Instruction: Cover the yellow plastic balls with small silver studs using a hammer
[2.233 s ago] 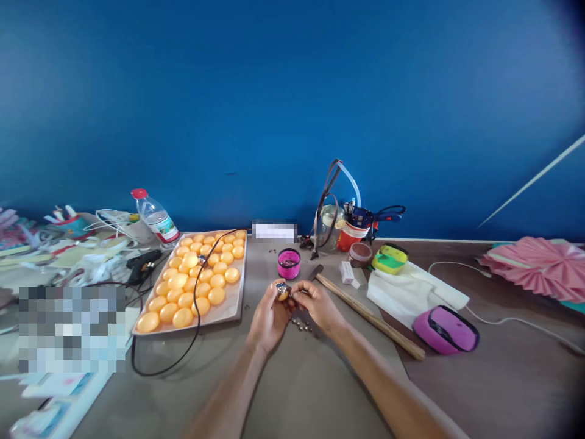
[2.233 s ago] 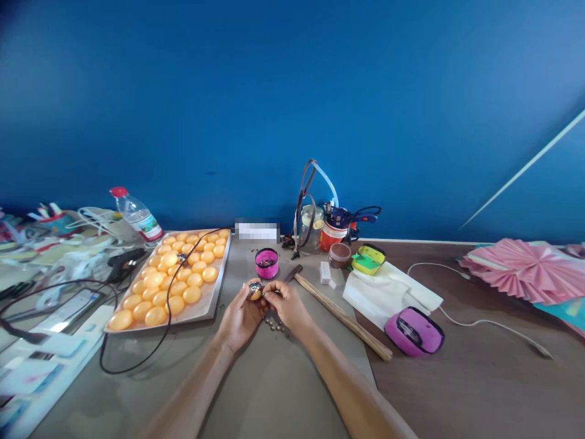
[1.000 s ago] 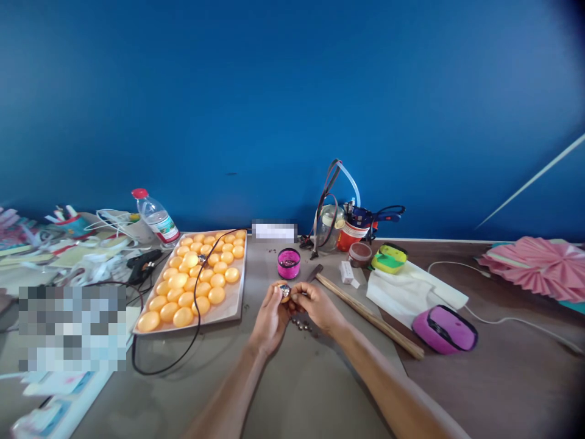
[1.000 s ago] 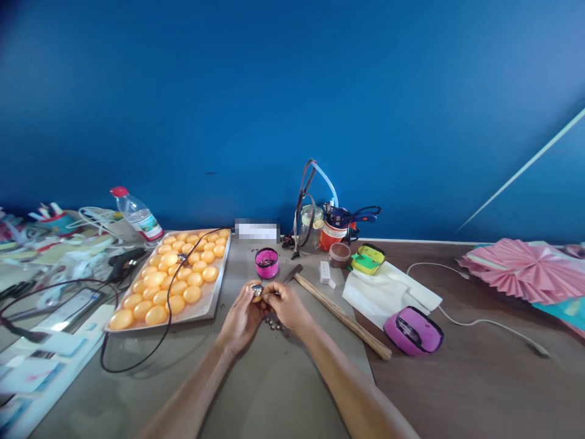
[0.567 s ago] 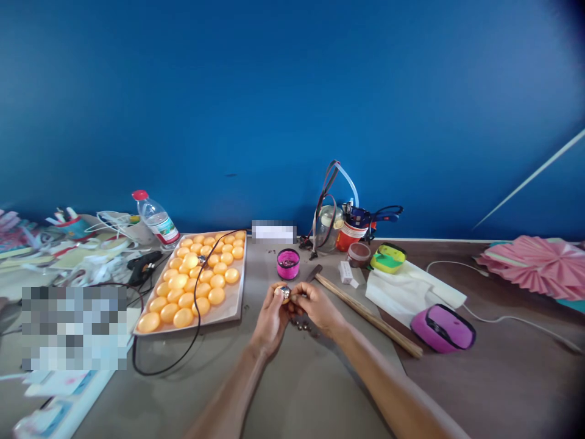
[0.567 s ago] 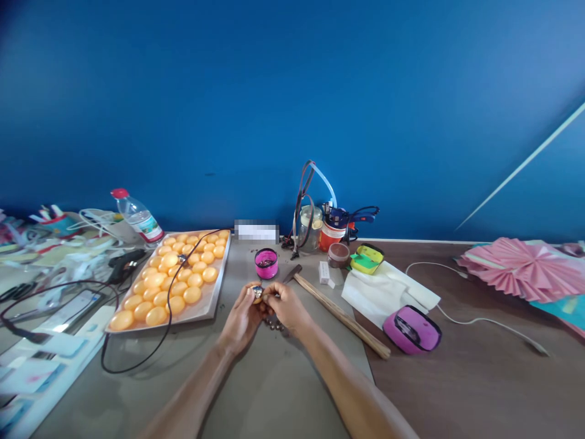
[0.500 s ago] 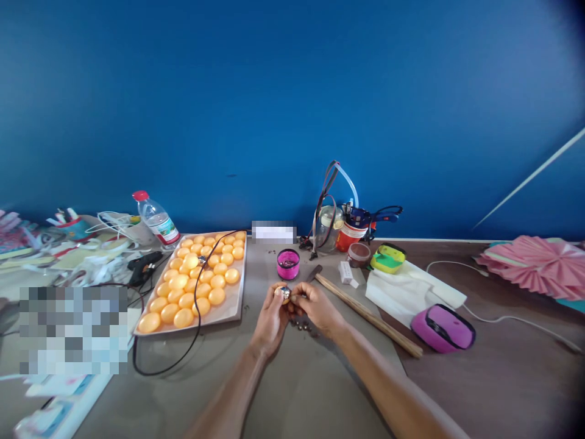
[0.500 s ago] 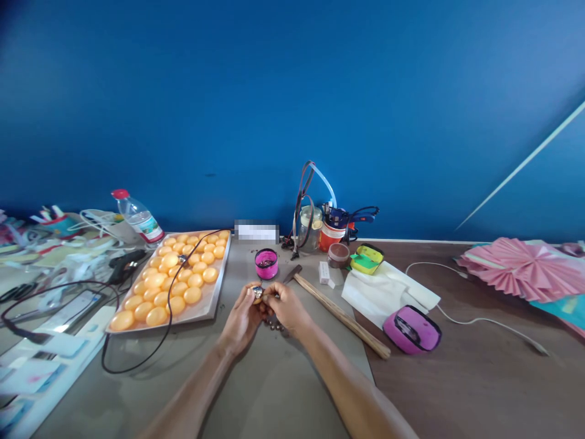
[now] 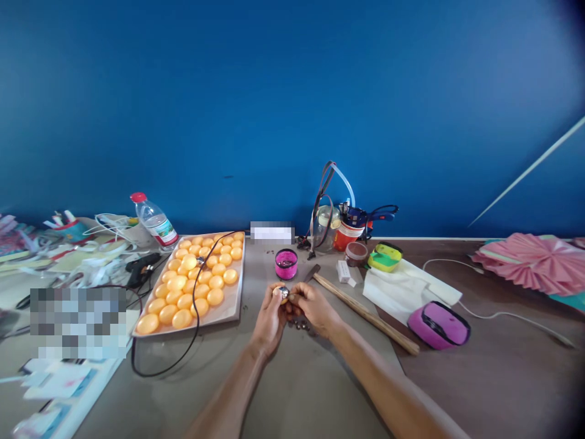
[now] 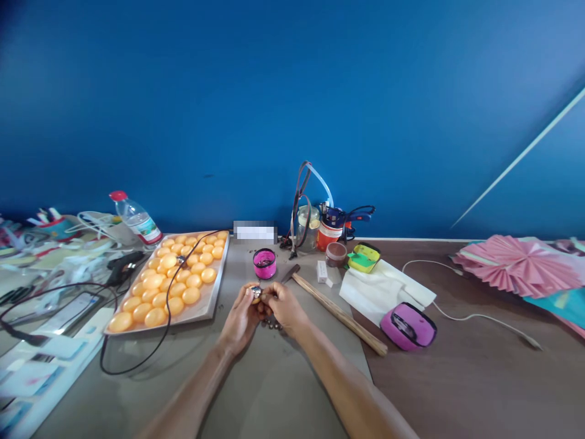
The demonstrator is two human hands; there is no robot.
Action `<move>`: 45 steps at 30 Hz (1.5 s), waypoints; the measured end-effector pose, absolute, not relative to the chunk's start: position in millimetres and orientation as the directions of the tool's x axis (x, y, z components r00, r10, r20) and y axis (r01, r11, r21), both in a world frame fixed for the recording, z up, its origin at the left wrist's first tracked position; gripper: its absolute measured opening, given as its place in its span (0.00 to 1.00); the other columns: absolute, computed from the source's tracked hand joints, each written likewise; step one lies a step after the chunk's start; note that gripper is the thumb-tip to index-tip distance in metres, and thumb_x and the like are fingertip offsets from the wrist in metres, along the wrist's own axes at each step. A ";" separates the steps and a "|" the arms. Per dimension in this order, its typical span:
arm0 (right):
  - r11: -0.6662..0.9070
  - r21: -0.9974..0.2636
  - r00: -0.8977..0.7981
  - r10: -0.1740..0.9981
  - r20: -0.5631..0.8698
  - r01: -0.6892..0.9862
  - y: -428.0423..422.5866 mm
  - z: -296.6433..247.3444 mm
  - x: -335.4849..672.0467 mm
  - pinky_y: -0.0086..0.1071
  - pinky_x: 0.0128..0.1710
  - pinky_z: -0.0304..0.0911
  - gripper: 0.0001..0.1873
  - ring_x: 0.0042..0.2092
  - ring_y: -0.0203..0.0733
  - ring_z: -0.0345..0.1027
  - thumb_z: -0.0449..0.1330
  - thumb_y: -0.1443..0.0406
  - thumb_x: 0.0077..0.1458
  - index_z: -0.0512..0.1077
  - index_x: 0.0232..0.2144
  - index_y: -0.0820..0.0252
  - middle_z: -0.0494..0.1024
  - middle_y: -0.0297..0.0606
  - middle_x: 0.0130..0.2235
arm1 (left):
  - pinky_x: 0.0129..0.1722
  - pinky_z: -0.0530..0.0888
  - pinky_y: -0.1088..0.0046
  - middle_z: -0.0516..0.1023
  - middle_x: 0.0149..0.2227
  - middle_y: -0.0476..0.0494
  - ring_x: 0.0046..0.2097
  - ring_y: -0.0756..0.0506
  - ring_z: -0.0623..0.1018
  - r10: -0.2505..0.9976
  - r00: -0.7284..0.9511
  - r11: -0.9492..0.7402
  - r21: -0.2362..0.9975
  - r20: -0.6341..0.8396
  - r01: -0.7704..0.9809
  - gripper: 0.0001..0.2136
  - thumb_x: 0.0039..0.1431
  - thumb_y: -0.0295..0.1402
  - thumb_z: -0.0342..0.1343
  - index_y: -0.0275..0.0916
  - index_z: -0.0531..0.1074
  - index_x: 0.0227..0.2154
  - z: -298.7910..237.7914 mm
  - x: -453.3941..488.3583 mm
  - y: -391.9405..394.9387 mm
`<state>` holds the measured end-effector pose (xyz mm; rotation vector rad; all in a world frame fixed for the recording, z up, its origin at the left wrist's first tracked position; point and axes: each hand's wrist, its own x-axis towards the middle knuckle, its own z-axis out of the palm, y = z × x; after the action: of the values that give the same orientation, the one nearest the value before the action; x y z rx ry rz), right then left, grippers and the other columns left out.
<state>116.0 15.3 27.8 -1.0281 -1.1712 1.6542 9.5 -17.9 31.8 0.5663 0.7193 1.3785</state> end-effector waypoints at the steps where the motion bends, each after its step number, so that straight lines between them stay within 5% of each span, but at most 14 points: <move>1: -0.222 -0.959 -0.302 0.939 -0.163 -0.174 16.2 25.8 115.9 0.26 0.19 0.53 0.09 0.18 0.31 0.57 0.60 0.61 0.44 0.63 0.22 0.58 0.67 0.27 0.16 | 0.29 0.65 0.75 0.69 0.26 0.51 0.27 0.51 0.68 0.991 0.045 0.121 0.739 -0.122 -0.662 0.10 0.52 0.38 0.57 0.41 0.67 0.35 31.6 10.2 -18.5; 8: -0.395 -0.842 -0.390 0.888 -0.246 -0.369 21.5 25.6 118.6 0.27 0.20 0.55 0.15 0.16 0.30 0.54 0.63 0.56 0.41 0.62 0.24 0.57 0.64 0.24 0.14 | 0.28 0.64 0.76 0.70 0.25 0.49 0.27 0.51 0.69 0.982 0.115 0.187 0.689 -0.150 -0.700 0.12 0.52 0.40 0.57 0.37 0.70 0.35 34.6 10.0 -16.0; 12: -0.321 -0.843 -0.317 0.929 -0.192 -0.432 24.5 28.6 122.6 0.26 0.20 0.51 0.14 0.18 0.30 0.53 0.63 0.57 0.42 0.63 0.24 0.58 0.61 0.24 0.14 | 0.30 0.67 0.74 0.71 0.28 0.48 0.27 0.51 0.70 0.968 0.137 0.233 0.561 -0.209 -0.794 0.13 0.54 0.41 0.56 0.37 0.70 0.37 35.1 2.6 -9.7; 16: -0.073 -0.977 -0.115 0.992 -0.051 -0.202 34.6 22.2 133.4 0.27 0.19 0.47 0.10 0.18 0.32 0.52 0.58 0.58 0.46 0.64 0.27 0.58 0.60 0.25 0.16 | 0.31 0.69 0.74 0.72 0.31 0.47 0.28 0.51 0.71 0.966 0.122 0.224 0.496 -0.229 -0.839 0.13 0.55 0.38 0.55 0.39 0.69 0.42 34.7 -3.8 -6.9; 19: 0.184 -0.960 0.052 0.979 0.199 0.209 44.5 19.2 148.3 0.30 0.26 0.57 0.08 0.26 0.37 0.61 0.54 0.60 0.50 0.66 0.29 0.59 0.68 0.33 0.24 | 0.34 0.70 0.72 0.72 0.32 0.47 0.30 0.50 0.72 0.970 0.098 0.194 0.459 -0.223 -0.867 0.13 0.56 0.37 0.54 0.42 0.67 0.45 35.0 -7.3 -5.9; 22: 0.279 -0.729 0.059 0.914 0.401 0.625 50.4 20.5 163.1 0.35 0.39 0.59 0.08 0.37 0.42 0.65 0.50 0.65 0.52 0.68 0.31 0.60 0.72 0.42 0.34 | 0.36 0.71 0.70 0.73 0.33 0.45 0.31 0.50 0.73 0.971 0.094 0.180 0.413 -0.221 -0.892 0.13 0.57 0.37 0.53 0.41 0.67 0.45 34.8 -9.4 -5.1; 26: 0.126 -0.309 -0.024 0.949 0.314 0.943 47.3 25.2 170.0 0.40 0.44 0.54 0.12 0.45 0.50 0.62 0.53 0.64 0.53 0.70 0.39 0.61 0.72 0.46 0.41 | 0.39 0.71 0.68 0.74 0.34 0.42 0.32 0.49 0.74 0.971 0.117 0.189 0.370 -0.209 -0.910 0.10 0.57 0.36 0.53 0.37 0.68 0.40 34.0 -10.3 -4.9; 29: 0.117 -0.136 -0.090 0.978 0.190 0.984 42.3 27.7 167.1 0.41 0.45 0.51 0.15 0.47 0.53 0.61 0.56 0.60 0.52 0.70 0.42 0.60 0.72 0.46 0.42 | 0.38 0.71 0.70 0.74 0.33 0.42 0.31 0.50 0.74 0.968 0.092 0.177 0.375 -0.233 -0.910 0.06 0.58 0.32 0.53 0.36 0.68 0.37 32.8 -10.7 -4.5; 37: 0.153 -0.029 -0.150 0.985 0.088 0.988 46.3 27.9 168.2 0.38 0.42 0.52 0.15 0.45 0.48 0.64 0.47 0.70 0.58 0.72 0.39 0.61 0.73 0.46 0.40 | 0.29 0.68 0.76 0.71 0.29 0.46 0.25 0.53 0.69 0.977 0.061 0.145 0.419 -0.207 -0.896 0.06 0.55 0.32 0.55 0.36 0.67 0.34 30.0 -10.8 -3.4; 45: 0.243 -0.250 -0.159 0.936 0.313 0.937 33.7 46.1 157.4 0.29 0.30 0.57 0.11 0.33 0.39 0.68 0.48 0.70 0.57 0.69 0.40 0.64 0.72 0.44 0.38 | 0.26 0.66 0.76 0.71 0.27 0.48 0.24 0.53 0.68 0.962 0.023 0.138 0.412 -0.271 -0.901 0.09 0.54 0.37 0.56 0.38 0.68 0.34 30.1 -9.8 -2.1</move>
<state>157.4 33.7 46.1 -1.7151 -2.1230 -0.0038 -9.8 -2.1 30.1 0.1382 0.5485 1.4492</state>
